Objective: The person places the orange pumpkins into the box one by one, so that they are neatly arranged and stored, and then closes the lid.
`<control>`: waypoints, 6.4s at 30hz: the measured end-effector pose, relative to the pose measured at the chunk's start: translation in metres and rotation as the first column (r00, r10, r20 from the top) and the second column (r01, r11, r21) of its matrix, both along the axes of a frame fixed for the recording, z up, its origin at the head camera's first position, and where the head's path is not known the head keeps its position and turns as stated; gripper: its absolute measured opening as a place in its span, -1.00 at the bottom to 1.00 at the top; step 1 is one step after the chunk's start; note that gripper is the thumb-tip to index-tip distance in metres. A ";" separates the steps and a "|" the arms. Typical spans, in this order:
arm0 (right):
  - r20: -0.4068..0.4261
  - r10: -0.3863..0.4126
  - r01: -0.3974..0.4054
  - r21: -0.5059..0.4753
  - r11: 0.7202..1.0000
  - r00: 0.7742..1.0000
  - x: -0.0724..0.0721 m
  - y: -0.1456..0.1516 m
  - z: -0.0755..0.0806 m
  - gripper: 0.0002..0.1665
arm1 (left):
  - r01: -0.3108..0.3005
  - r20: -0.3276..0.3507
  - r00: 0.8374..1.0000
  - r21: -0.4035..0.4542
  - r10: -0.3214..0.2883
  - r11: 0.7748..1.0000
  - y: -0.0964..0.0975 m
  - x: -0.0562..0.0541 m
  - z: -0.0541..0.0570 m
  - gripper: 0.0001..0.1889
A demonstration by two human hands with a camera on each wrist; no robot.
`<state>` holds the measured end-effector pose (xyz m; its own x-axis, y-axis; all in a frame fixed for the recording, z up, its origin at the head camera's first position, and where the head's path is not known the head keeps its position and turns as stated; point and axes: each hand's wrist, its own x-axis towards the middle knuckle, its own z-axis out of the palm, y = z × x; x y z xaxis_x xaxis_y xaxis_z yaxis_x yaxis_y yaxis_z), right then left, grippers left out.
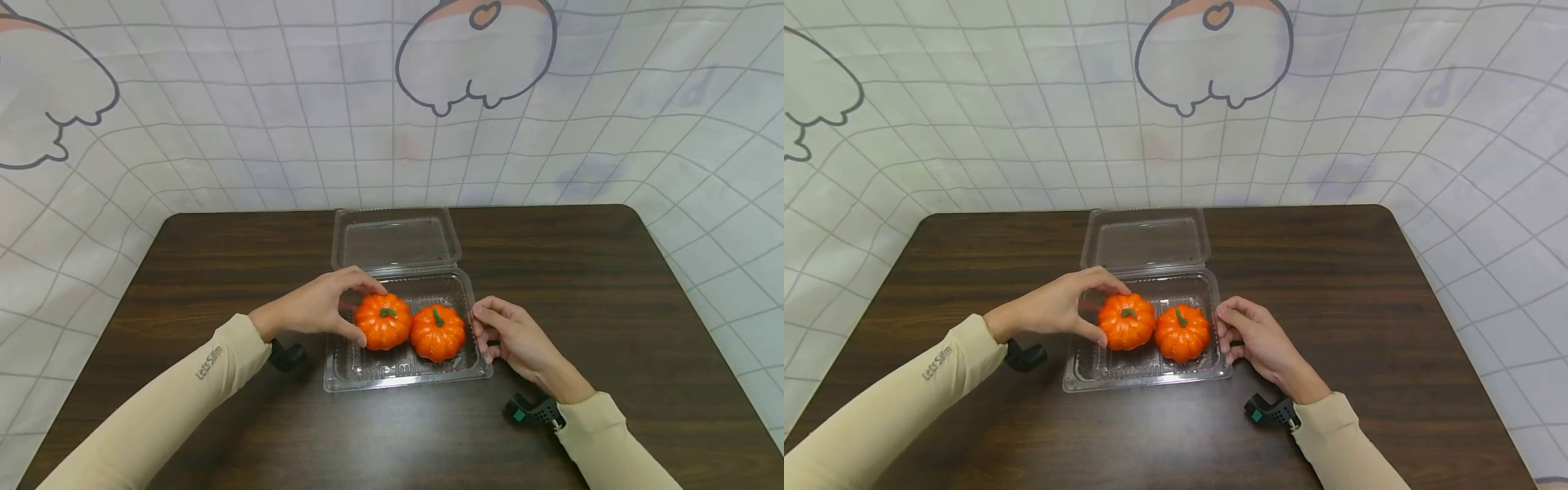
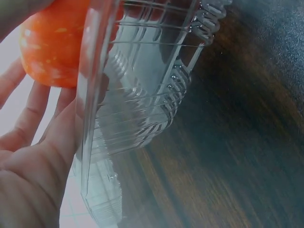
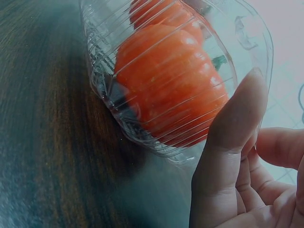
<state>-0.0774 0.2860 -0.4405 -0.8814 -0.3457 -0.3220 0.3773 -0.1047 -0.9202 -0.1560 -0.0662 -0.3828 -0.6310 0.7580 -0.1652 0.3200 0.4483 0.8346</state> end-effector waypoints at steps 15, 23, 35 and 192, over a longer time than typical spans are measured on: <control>0.003 0.007 -0.007 0.006 1.000 1.000 -0.002 -0.002 0.003 -0.74 | 0.144 0.054 0.989 -0.107 -0.139 0.984 0.007 -0.008 0.007 -0.23; 0.001 0.008 -0.008 -0.002 1.000 1.000 -0.003 0.000 0.006 -0.73 | 0.160 0.075 0.985 -0.110 -0.152 0.981 0.010 -0.011 0.007 -0.15; 0.001 0.005 -0.005 0.008 1.000 1.000 -0.003 0.000 0.006 -0.72 | 0.193 0.122 0.977 -0.140 -0.176 0.971 0.013 -0.011 0.010 -0.10; 0.020 0.012 -0.012 0.004 1.000 1.000 0.002 -0.005 0.011 -0.76 | -0.643 0.625 0.582 -0.039 0.521 0.765 -0.028 -0.122 -0.040 -0.65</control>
